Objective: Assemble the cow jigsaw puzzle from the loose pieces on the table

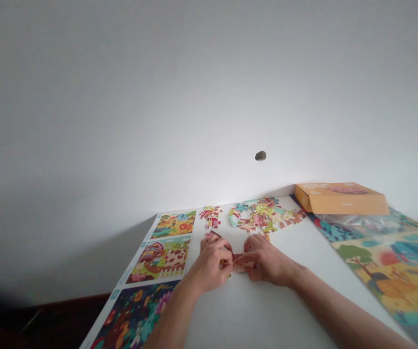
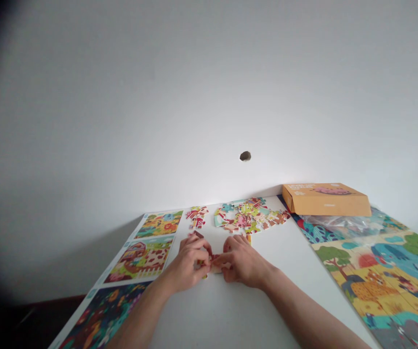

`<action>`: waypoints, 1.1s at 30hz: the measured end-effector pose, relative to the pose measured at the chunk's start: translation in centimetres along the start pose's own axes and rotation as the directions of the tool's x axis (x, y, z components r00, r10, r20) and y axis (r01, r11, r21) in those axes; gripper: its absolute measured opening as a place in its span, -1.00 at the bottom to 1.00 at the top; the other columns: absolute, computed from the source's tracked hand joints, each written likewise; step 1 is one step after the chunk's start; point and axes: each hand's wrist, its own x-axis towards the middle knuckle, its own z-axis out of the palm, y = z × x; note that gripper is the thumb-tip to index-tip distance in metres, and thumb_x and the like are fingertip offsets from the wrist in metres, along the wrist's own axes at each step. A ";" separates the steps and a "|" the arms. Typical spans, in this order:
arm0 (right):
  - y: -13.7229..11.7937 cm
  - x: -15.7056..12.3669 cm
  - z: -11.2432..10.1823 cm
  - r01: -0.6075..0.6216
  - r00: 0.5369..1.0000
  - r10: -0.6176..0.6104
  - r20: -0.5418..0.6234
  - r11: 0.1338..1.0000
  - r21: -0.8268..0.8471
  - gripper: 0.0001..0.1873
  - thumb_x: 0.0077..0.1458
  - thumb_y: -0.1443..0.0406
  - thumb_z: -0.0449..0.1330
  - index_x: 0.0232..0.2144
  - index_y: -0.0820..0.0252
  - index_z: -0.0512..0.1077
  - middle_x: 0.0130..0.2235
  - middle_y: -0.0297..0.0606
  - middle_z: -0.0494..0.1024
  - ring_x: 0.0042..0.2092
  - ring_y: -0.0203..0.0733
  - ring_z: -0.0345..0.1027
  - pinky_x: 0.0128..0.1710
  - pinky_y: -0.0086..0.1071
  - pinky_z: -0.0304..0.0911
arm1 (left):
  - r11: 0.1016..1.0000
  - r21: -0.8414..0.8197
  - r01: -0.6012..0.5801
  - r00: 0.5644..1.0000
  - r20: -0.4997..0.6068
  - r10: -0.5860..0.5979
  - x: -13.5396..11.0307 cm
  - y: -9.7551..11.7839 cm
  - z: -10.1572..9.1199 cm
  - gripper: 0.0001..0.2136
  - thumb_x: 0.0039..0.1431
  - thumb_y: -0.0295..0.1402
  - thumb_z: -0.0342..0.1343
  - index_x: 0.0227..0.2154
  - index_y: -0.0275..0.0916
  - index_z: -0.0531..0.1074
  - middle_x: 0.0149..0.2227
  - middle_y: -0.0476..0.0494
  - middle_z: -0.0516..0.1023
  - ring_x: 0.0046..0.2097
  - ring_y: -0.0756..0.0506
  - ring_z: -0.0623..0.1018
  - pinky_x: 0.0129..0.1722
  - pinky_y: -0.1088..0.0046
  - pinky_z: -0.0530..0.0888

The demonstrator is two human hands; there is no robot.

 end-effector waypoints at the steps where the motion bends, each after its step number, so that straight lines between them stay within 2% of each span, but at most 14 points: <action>1: 0.0 0.0 0.0 -0.001 1.000 0.001 0.001 1.000 -0.001 -0.51 -0.06 0.43 0.25 -0.09 -0.17 0.56 -0.21 -0.25 0.39 -0.15 -0.14 0.23 -0.08 -0.25 0.10 | 1.000 0.001 0.000 1.000 0.001 0.000 0.0 0.0 0.0 -0.85 0.00 -0.53 0.16 -0.61 -0.20 0.45 -0.29 -0.04 0.53 -0.13 -0.14 0.40 0.04 0.14 0.22; 9: 0.3 0.0 0.6 0.019 1.000 -0.019 -0.012 0.999 -0.028 -0.55 -0.01 0.41 0.25 -0.12 -0.24 0.57 -0.21 -0.28 0.37 -0.16 -0.17 0.22 -0.08 -0.26 0.09 | 1.000 -0.013 0.000 0.998 -0.056 -0.001 0.0 -0.4 0.2 -0.85 0.05 -0.50 0.14 -0.59 -0.20 0.44 -0.33 -0.06 0.52 -0.16 -0.13 0.44 0.08 0.17 0.24; 14: -0.1 0.0 0.1 0.018 1.000 -0.017 0.017 0.999 -0.050 -0.59 0.04 0.39 0.24 -0.10 -0.20 0.57 -0.17 -0.25 0.38 -0.12 -0.15 0.22 -0.05 -0.25 0.09 | 0.999 -0.034 0.040 0.997 -0.072 -0.042 0.0 -0.8 0.6 -0.85 0.05 -0.54 0.12 -0.57 -0.21 0.41 -0.34 -0.05 0.52 -0.15 -0.12 0.46 0.08 0.21 0.27; 21: -0.9 -0.1 -1.0 0.023 0.999 -0.021 0.043 0.998 -0.054 -0.72 0.26 0.20 0.13 -0.04 -0.21 0.54 -0.14 -0.23 0.39 -0.10 -0.14 0.25 -0.02 -0.21 0.12 | 0.998 -0.039 0.043 0.997 -0.067 -0.046 0.0 -0.3 0.3 -0.85 0.04 -0.54 0.12 -0.57 -0.20 0.39 -0.33 -0.03 0.53 -0.16 -0.12 0.48 0.07 0.22 0.29; 24: -0.9 -0.1 -1.1 0.005 1.000 -0.004 0.010 1.000 -0.029 -0.64 0.20 0.25 0.16 0.04 -0.11 0.48 -0.11 -0.20 0.39 -0.09 -0.12 0.27 -0.01 -0.20 0.15 | 0.998 -0.049 0.036 0.997 -0.072 -0.040 0.0 -0.4 0.2 -0.85 0.08 -0.53 0.11 -0.55 -0.20 0.40 -0.33 -0.04 0.52 -0.17 -0.11 0.49 0.07 0.22 0.30; 27: -0.7 -0.1 -1.0 -0.042 0.996 0.041 -0.077 0.999 -0.015 -0.51 0.12 0.34 0.16 0.12 0.01 0.40 -0.07 -0.17 0.42 -0.05 -0.08 0.28 0.01 -0.18 0.17 | 0.997 -0.061 0.043 0.990 -0.128 -0.051 0.0 -0.5 0.2 -0.88 0.11 -0.53 0.09 -0.47 -0.20 0.43 -0.32 -0.05 0.52 -0.16 -0.11 0.49 0.03 0.25 0.32; 29: -0.4 -0.1 -0.9 -0.075 0.990 0.072 -0.123 0.997 -0.022 -0.49 0.06 0.41 0.14 0.09 0.06 0.42 -0.08 -0.16 0.44 -0.03 -0.07 0.30 0.02 -0.17 0.17 | 0.997 -0.060 0.057 0.987 -0.150 -0.065 0.1 -0.6 0.3 -0.89 0.11 -0.52 0.10 -0.46 -0.20 0.44 -0.31 -0.06 0.52 -0.15 -0.12 0.49 0.01 0.25 0.33; 33: 0.0 -0.1 -0.8 -0.159 0.974 0.153 -0.166 0.987 -0.023 -0.52 -0.04 0.48 0.12 -0.04 0.11 0.48 -0.11 -0.18 0.47 -0.04 -0.06 0.33 0.01 -0.18 0.17 | 0.995 -0.040 0.095 0.989 -0.113 -0.099 0.1 -0.5 0.4 -0.93 0.06 -0.49 0.18 -0.46 -0.19 0.47 -0.25 -0.08 0.51 -0.10 -0.15 0.48 0.07 0.19 0.31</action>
